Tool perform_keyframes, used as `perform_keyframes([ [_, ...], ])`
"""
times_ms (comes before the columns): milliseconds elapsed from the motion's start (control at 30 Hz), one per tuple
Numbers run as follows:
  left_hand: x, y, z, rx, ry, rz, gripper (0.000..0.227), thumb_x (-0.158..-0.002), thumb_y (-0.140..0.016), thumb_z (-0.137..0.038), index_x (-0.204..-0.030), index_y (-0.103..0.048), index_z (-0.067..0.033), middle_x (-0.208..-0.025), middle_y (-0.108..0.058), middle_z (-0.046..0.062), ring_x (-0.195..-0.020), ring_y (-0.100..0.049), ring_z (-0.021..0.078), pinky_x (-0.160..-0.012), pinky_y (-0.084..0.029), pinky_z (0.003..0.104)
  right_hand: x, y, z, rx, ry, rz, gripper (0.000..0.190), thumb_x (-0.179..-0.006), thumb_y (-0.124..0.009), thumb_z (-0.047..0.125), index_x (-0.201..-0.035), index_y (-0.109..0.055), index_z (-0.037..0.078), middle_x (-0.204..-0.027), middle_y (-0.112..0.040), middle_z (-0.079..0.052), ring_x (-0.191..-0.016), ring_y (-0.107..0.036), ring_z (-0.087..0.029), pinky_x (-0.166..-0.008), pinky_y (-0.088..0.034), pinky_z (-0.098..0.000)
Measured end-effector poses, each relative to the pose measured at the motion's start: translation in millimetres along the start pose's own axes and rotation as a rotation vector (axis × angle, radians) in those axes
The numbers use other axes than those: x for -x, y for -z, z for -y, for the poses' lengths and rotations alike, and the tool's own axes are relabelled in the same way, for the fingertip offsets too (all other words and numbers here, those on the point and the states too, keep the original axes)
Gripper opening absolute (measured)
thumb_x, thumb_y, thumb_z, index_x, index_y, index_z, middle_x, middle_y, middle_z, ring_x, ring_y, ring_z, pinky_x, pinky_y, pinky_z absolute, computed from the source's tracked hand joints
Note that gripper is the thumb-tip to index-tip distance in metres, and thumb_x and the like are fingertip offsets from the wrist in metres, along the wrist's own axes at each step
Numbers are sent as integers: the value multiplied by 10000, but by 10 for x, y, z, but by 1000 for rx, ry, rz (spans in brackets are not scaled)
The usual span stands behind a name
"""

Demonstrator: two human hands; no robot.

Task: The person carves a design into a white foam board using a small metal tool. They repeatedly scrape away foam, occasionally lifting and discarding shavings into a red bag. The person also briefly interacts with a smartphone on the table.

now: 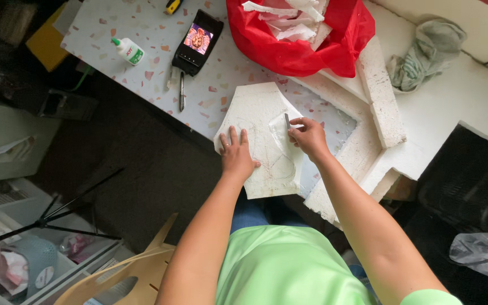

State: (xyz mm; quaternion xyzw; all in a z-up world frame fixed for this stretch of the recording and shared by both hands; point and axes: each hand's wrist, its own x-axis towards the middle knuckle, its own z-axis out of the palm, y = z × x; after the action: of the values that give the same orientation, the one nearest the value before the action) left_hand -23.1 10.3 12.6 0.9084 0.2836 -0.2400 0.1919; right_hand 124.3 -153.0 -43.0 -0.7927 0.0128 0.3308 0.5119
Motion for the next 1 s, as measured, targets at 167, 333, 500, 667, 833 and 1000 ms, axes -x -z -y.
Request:
perform_keyframes([
  [167,-31,-39,8,-21,1,15,1115,-764,-872,-431,-1629,-284,-46,-1691,-106,258,-1519,-129,572,-1169,-352,632,91,-31,87,-25,6,-26,315,-903,-747,30,-1215,-707,30,-868,-734,-201,-700,-719,-207,-623,-622,-295],
  [333,-31,-21,2,-26,7,37,1113,-780,-858,-441,-1636,-263,-50,-1695,-84,252,-1525,-112,565,-1179,-338,634,90,-122,65,-24,19,-57,285,-892,-740,32,-1177,-736,53,-827,-736,-200,-666,-725,-207,-588,-621,-284],
  [500,-33,-15,-5,-27,7,33,1112,-782,-861,-432,-1636,-264,-42,-1692,-93,257,-1520,-116,574,-1177,-338,629,139,-152,127,-73,64,-170,316,-917,-675,-12,-1230,-712,-3,-812,-719,-212,-640,-690,-192,-563,-602,-267],
  [667,-33,-17,-4,-29,12,43,1108,-788,-857,-431,-1637,-261,-42,-1695,-85,253,-1522,-110,572,-1179,-334,630,158,-143,123,-48,74,-164,311,-908,-681,-22,-1214,-727,0,-790,-724,-200,-620,-695,-186,-547,-598,-268],
  [833,-9,30,-24,-37,18,59,1106,-796,-852,-430,-1640,-252,-41,-1700,-75,251,-1525,-110,565,-1184,-331,625,42,-152,59,-7,80,-197,321,-877,-688,20,-1190,-752,45,-711,-718,-159,-555,-684,-175,-508,-569,-271],
  [1000,-13,37,-31,-32,20,65,1096,-806,-845,-429,-1642,-247,-48,-1704,-66,244,-1532,-96,561,-1188,-325,626,95,-207,44,-45,37,-209,310,-855,-682,29,-1152,-768,59,-670,-710,-151,-518,-666,-168,-493,-556,-266],
])
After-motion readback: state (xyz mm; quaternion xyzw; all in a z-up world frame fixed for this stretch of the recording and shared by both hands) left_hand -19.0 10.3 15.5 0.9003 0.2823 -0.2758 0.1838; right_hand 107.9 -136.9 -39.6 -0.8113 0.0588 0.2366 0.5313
